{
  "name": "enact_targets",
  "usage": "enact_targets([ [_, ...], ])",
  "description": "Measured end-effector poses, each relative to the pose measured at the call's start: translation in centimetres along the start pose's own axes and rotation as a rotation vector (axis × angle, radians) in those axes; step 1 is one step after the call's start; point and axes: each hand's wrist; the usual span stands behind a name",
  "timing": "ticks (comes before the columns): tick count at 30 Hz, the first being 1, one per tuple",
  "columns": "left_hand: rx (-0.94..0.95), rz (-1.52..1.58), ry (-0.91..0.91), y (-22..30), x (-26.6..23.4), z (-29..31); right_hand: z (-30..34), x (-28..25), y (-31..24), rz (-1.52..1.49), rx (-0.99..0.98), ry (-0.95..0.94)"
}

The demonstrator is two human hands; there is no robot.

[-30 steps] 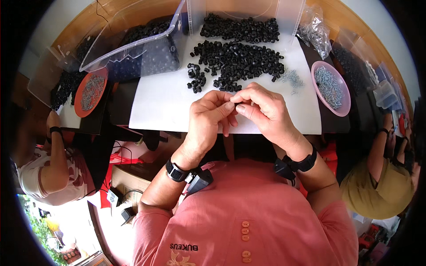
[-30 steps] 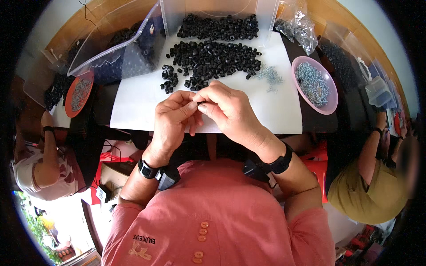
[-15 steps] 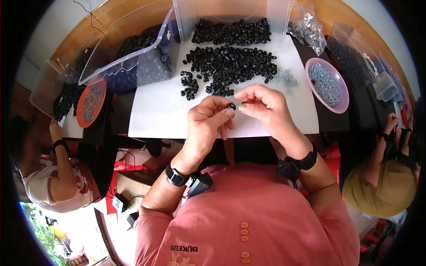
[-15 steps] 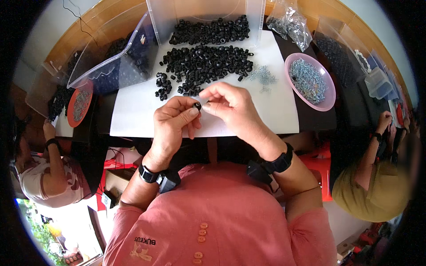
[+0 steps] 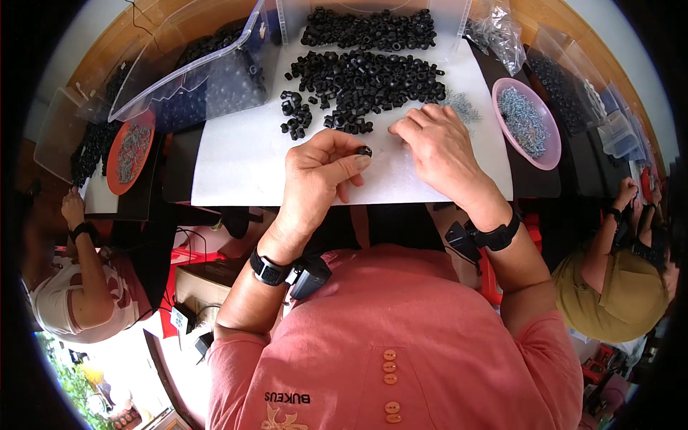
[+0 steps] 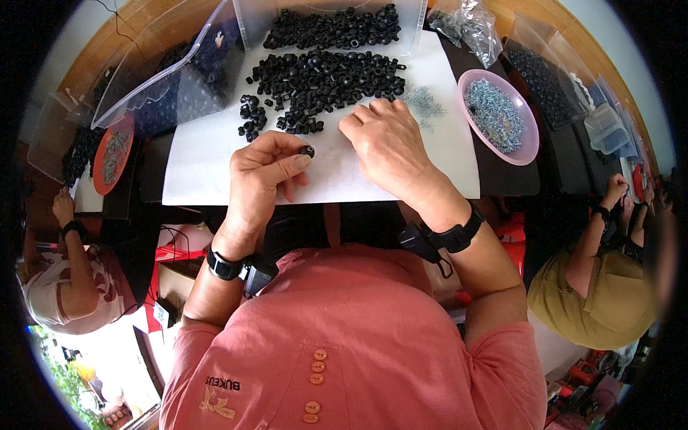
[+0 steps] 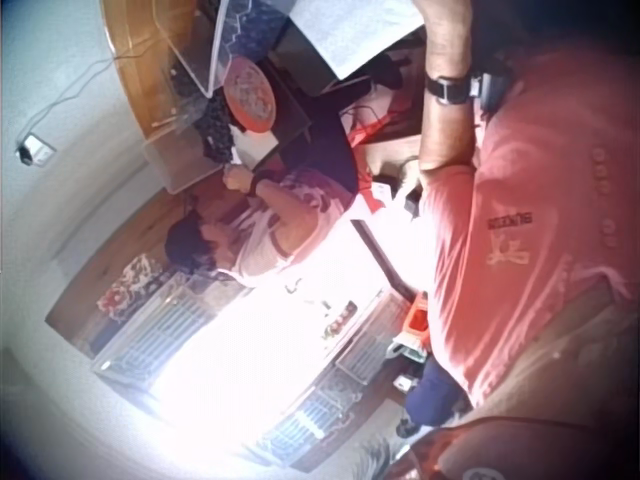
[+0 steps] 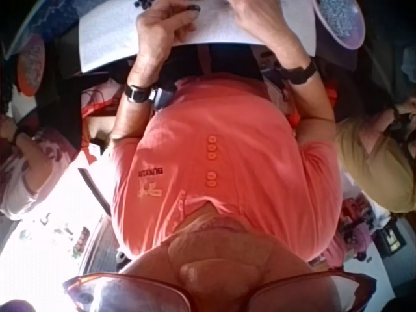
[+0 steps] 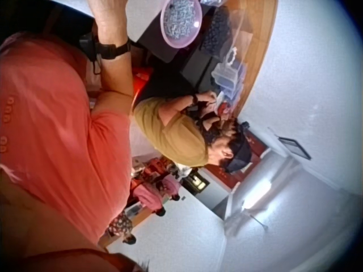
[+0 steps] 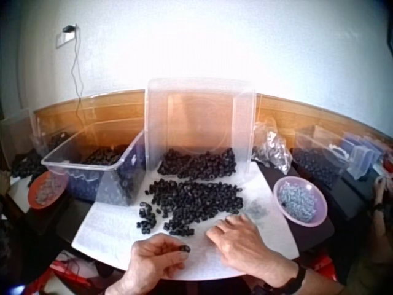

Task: Assembling small black plastic components by hand at a shared workbench.

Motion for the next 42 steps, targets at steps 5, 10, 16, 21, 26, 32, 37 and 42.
enact_targets([
  [5, 0.011, 0.115, -0.007, -0.4, 0.1, 0.0, -0.2, 1.0, 0.1, -0.07, 0.094, 0.028],
  [10, -0.016, 0.131, 0.004, -0.1, 0.1, 0.2, 0.0, 1.5, 0.0, -0.019, 0.073, 0.099],
  [16, -0.019, 0.112, 0.006, 0.0, 0.1, 0.1, -0.3, 1.0, 0.6, -0.074, -0.037, 0.065],
  [21, -0.014, 0.104, 0.005, -0.2, 0.3, 0.3, -0.9, 1.4, 0.4, -0.13, 0.085, 0.051],
  [26, -0.022, 0.122, 0.014, -0.2, 0.2, 0.3, -0.5, 1.1, 0.0, 0.093, 0.17, 0.034],
  [32, -0.018, 0.131, 0.004, -0.1, -0.1, 0.2, -0.1, 1.2, -0.1, 0.117, 0.122, 0.087],
  [37, -0.021, 0.186, 0.028, -0.3, -0.1, 0.0, 0.1, 1.7, 0.2, 0.115, 0.14, 0.091],
  [42, -0.03, 0.214, 0.043, 0.0, -0.1, -0.2, 0.5, 1.9, 0.3, 0.107, 0.061, 0.151],
])
Point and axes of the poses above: each hand's wrist, its own z-axis away from the middle knuckle, its own x-axis out of the palm, y = z × x, and after that the axes turned 12 degrees about x, right-handed
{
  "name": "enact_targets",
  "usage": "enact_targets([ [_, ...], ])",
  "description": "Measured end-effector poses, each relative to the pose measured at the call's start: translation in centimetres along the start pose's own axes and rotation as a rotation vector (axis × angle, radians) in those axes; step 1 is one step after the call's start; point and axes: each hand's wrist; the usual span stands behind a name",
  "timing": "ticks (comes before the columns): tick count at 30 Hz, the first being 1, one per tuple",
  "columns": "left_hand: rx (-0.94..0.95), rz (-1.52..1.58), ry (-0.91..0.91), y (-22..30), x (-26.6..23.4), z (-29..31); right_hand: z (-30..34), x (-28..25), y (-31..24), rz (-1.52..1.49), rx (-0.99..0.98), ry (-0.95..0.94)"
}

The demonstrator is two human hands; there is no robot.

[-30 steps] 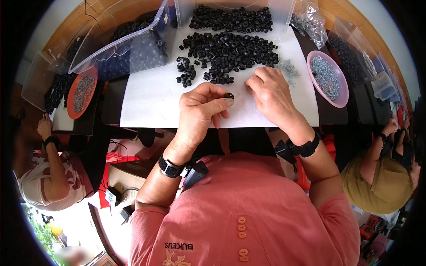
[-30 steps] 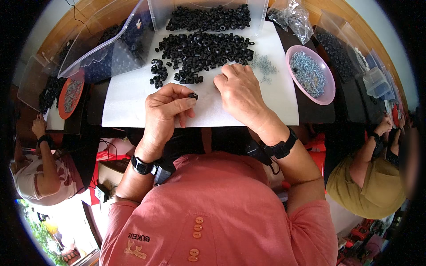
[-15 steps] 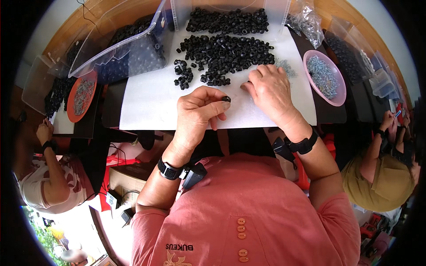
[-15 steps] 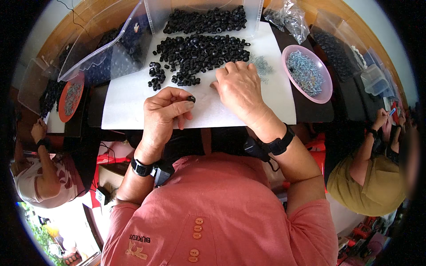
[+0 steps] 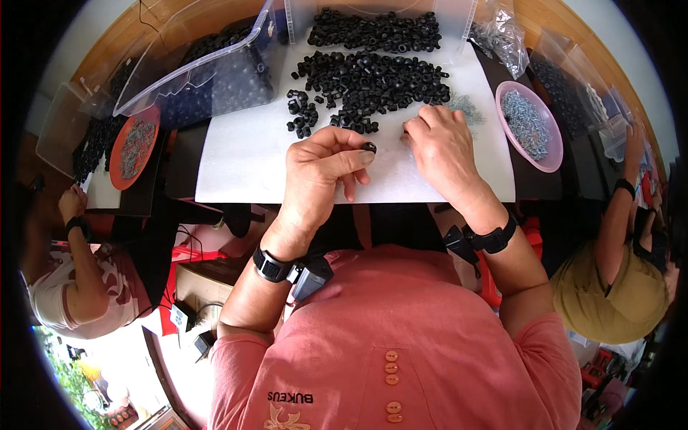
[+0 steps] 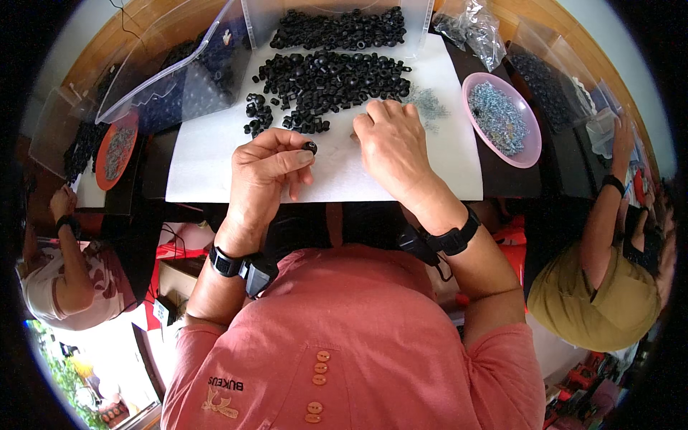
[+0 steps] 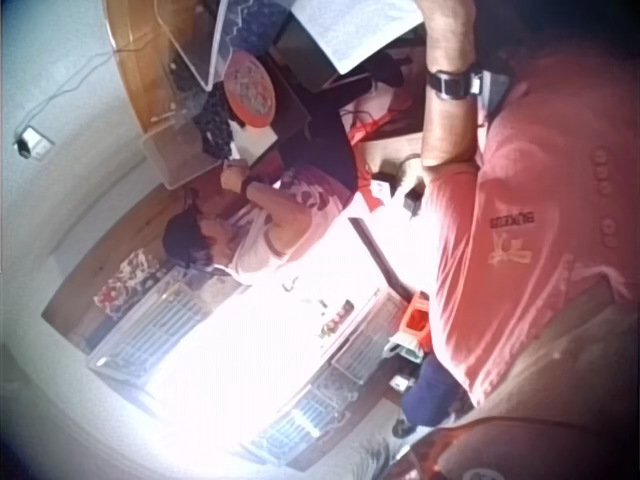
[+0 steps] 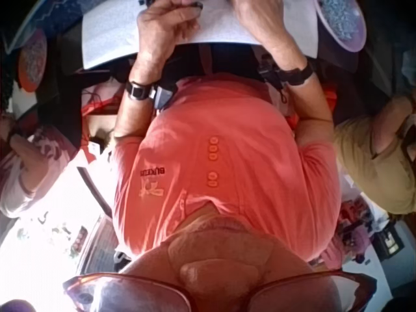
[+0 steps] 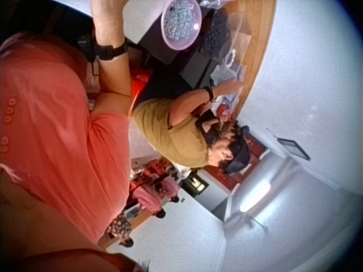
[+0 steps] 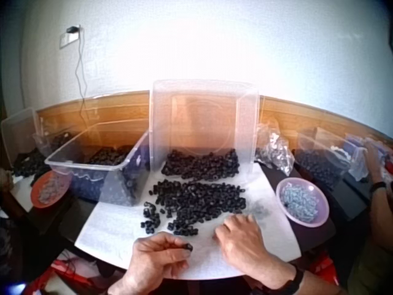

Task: Assembling small black plastic components by hand at a shared workbench.

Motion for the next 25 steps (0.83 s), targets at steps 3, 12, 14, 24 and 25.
enact_targets([
  [3, 0.006, 0.04, -0.012, -0.1, 0.2, 0.0, -0.2, -0.4, -0.2, -0.055, -0.003, -0.004],
  [12, -0.004, 0.068, -0.019, -0.8, 0.5, -0.2, -1.2, -2.1, -3.1, -1.032, 0.309, -0.159],
  [14, 0.001, 0.092, -0.003, -0.8, 0.5, -0.1, -1.1, -1.5, -3.6, -1.12, 0.364, -0.221],
  [24, 0.017, 0.118, 0.03, -0.9, 0.2, 0.2, -1.1, -0.7, -4.1, -1.382, 0.546, -0.367],
  [25, 0.017, 0.104, 0.025, -1.0, 0.0, 0.2, -1.2, -0.6, -4.0, -1.384, 0.551, -0.376],
])
Point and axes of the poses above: each hand's wrist, its own z-axis away from the middle knuckle, its own x-axis out of the palm, y = z × x, and after that the axes turned 12 degrees about x, right-handed
